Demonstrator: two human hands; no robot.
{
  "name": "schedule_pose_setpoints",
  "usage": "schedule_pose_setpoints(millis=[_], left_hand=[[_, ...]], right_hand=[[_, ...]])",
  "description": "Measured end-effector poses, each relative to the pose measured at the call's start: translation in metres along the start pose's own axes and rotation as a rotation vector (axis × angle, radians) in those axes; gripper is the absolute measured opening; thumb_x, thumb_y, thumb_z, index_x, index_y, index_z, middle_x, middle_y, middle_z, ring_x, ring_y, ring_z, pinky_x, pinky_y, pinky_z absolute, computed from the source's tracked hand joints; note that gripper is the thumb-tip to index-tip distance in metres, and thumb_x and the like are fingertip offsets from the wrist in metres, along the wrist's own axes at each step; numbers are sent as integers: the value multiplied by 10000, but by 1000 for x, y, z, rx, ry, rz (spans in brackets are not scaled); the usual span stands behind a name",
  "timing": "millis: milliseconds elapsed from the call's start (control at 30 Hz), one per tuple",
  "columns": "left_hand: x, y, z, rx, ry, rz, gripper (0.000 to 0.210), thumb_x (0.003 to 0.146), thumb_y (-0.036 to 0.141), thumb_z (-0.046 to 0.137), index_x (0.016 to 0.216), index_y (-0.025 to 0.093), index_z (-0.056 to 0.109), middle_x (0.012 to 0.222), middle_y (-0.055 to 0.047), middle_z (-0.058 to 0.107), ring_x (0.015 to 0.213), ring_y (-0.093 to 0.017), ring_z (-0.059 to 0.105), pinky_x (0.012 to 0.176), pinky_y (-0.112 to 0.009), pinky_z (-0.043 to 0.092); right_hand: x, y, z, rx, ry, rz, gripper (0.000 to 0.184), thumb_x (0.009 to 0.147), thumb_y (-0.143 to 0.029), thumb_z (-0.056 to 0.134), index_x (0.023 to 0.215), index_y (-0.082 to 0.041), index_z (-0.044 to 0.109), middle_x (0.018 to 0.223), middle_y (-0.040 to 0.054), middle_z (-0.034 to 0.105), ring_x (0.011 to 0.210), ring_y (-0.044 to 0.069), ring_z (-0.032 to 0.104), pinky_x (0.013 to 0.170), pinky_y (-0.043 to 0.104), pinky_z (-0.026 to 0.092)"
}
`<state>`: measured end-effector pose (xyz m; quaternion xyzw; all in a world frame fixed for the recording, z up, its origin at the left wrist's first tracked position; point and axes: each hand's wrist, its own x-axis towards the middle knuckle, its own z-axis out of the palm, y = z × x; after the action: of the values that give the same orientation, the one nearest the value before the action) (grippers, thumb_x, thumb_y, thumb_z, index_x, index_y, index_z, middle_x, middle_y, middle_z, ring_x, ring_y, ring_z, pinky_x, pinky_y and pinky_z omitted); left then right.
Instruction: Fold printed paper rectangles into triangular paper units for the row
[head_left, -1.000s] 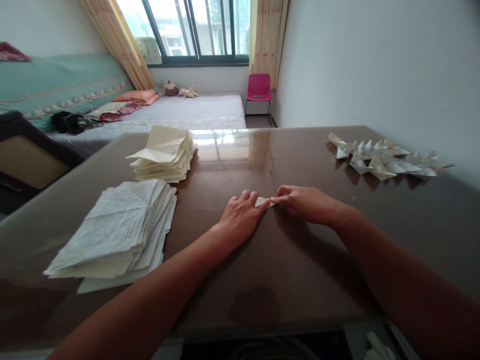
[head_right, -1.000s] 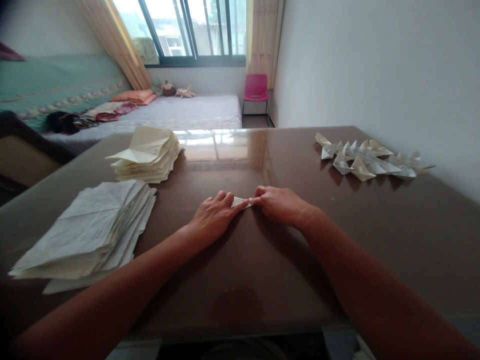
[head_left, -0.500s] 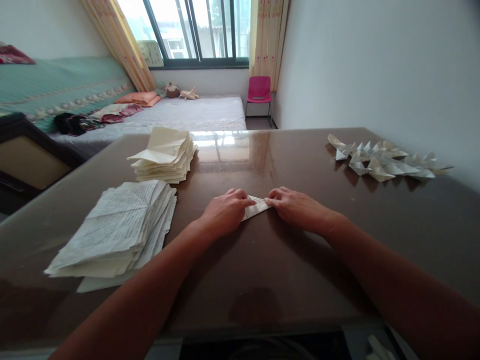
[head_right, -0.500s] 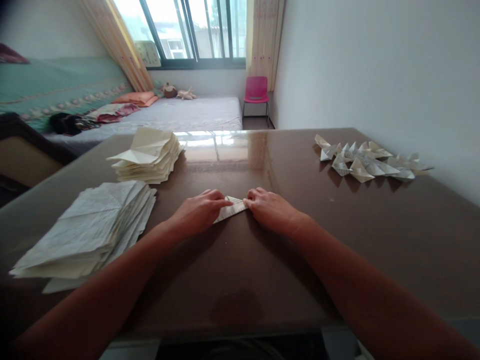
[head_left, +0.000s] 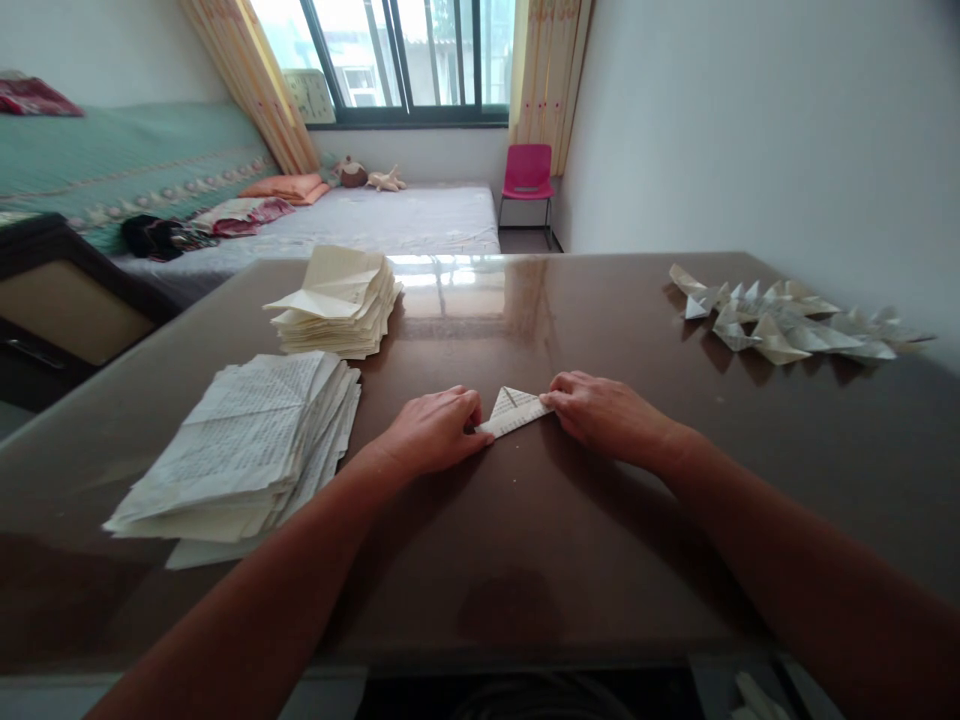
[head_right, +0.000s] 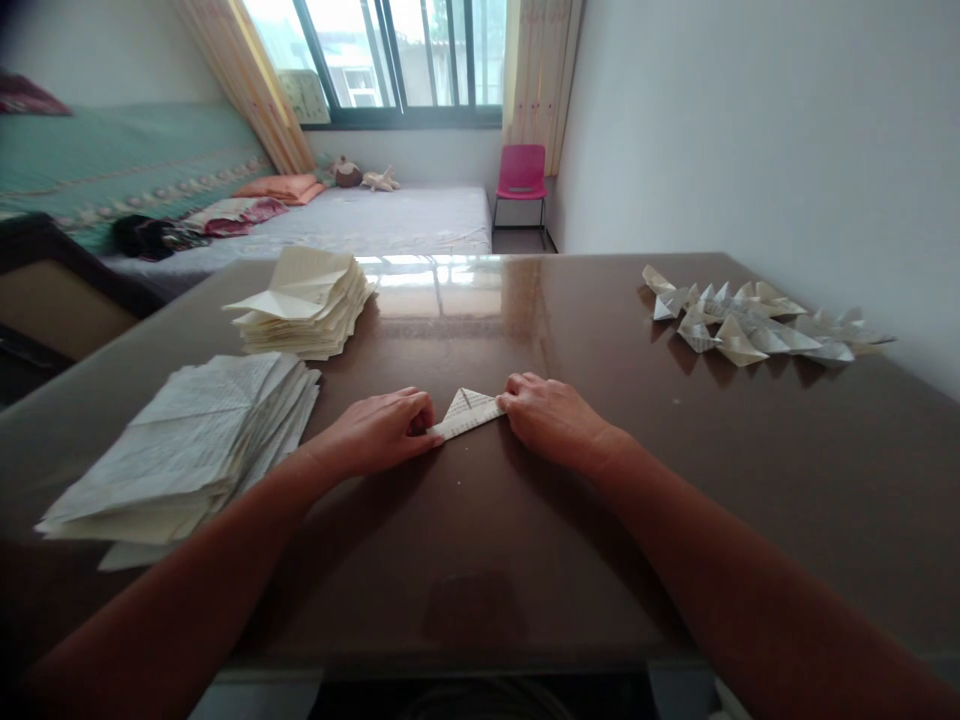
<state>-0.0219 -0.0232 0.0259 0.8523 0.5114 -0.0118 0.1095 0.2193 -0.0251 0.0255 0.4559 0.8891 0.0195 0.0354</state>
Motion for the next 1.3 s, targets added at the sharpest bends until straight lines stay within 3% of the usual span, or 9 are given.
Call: schedule_pose_setpoints(millis=[200,333,500,667,867,1100,1300], left_hand=[[2,4,4,-14,-19,-44,272,791,513,545,885,259,573,970,10,669,829,-169,621,632,-248,403],[3,6,2,-31,-41,-84,331,765,534,564,944,257,561,1015,0,675,845,-176,626,634,-250,405],[2,2,-6,-6,-90,-69,285,764,530,563,864,265,600,954,9,683,826,-180,627,628,-253,401],[-2,-7,-14,0,-74,-40,249,755,447,586,936,277,609,985,20,676,851,-168,625,660,-240,415],[1,2,-9,13,-99,-41,132,785,329,524,852,279,626,909,18,695,800,-170,631,621,-248,400],[0,1,-11,-8,-73,-90,200,784,420,539,891,266,609,949,9,694,822,-168,637,649,-245,428],[2,8,-9,75,-47,-88,159,799,346,503,843,245,618,903,-40,705,804,-215,652,631,-284,436]], right_hand=[[9,3,8,89,85,119,273,956,-325,387,925,-229,640,989,36,620,810,142,585,640,233,358],[9,3,10,92,93,120,261,951,-327,399,918,-219,634,984,37,621,790,135,581,622,234,334],[9,2,9,85,91,126,266,957,-307,380,918,-213,626,988,46,623,801,140,581,618,234,327],[9,1,9,70,58,135,265,959,-309,371,927,-216,616,1003,49,621,799,142,591,611,237,330],[8,1,11,72,73,133,266,955,-332,369,923,-224,610,974,39,630,761,141,590,579,237,306],[7,4,12,116,81,122,221,933,-329,414,1004,-272,615,1025,14,633,790,147,602,587,239,318],[6,3,13,119,87,122,227,933,-325,407,999,-264,616,1020,17,636,782,146,604,587,237,324]])
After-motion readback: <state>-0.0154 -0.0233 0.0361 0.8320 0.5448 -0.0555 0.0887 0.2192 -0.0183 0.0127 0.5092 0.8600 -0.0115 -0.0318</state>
